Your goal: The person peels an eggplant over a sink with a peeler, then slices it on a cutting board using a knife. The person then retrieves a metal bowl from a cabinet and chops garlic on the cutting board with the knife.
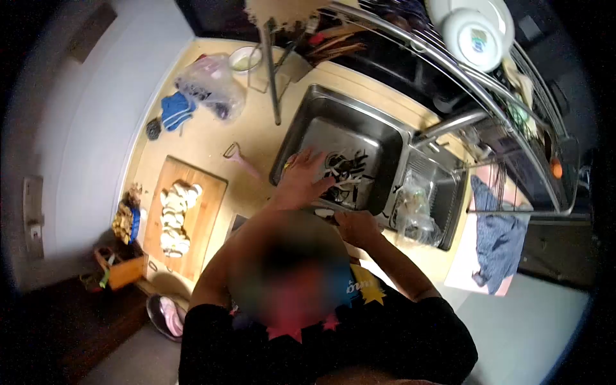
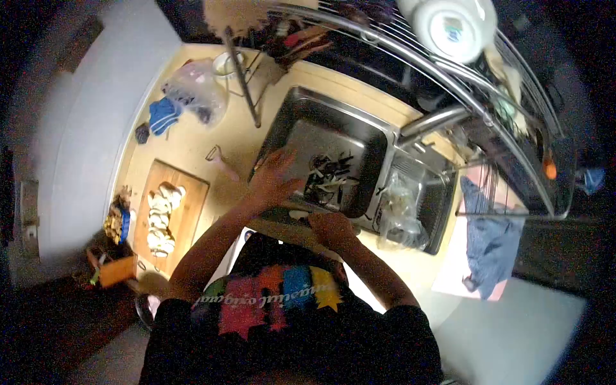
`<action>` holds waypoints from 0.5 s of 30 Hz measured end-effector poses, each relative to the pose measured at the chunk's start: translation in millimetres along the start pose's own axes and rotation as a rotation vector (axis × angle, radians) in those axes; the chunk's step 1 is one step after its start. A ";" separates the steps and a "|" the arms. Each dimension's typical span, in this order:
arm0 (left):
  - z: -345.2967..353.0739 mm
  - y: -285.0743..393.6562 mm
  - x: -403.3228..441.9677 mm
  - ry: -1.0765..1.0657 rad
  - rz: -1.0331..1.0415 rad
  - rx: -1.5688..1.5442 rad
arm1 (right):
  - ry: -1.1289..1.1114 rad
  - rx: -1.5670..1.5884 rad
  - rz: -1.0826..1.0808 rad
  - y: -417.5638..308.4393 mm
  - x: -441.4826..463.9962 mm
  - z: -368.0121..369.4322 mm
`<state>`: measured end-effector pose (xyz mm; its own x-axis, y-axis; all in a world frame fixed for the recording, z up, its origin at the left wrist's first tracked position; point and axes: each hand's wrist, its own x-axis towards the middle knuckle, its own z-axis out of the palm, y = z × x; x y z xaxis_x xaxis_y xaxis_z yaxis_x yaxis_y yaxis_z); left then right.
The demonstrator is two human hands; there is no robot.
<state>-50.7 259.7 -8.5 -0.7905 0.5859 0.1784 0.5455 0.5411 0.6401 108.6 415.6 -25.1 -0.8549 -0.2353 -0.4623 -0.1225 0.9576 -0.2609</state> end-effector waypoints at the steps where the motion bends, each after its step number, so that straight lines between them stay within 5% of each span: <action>1: -10.0 -12.6 -5.9 -0.046 0.017 -0.026 | -0.067 -0.021 0.018 -4.3 5.9 -15.2; 6: -87.7 -41.7 -74.8 0.106 -0.325 -0.193 | 0.088 -0.163 -0.217 -32.5 49.9 -50.6; 7: -101.5 -47.3 -93.1 0.141 -0.316 -0.159 | 0.053 -0.168 -0.286 -41.8 59.1 -49.0; 9: -119.0 -64.1 -127.9 0.159 -0.307 -0.061 | 0.439 -0.295 -0.533 -63.8 84.5 -47.0; 15: -152.2 -105.8 -222.0 0.131 -0.396 0.062 | 0.563 -0.392 -0.831 -194.3 146.2 -42.4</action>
<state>24.7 -19.5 -2.0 -0.9690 0.2460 0.0236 0.2049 0.7464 0.6331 -13.9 202.2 -6.1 -0.5267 -0.8219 0.2171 -0.8390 0.5437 0.0231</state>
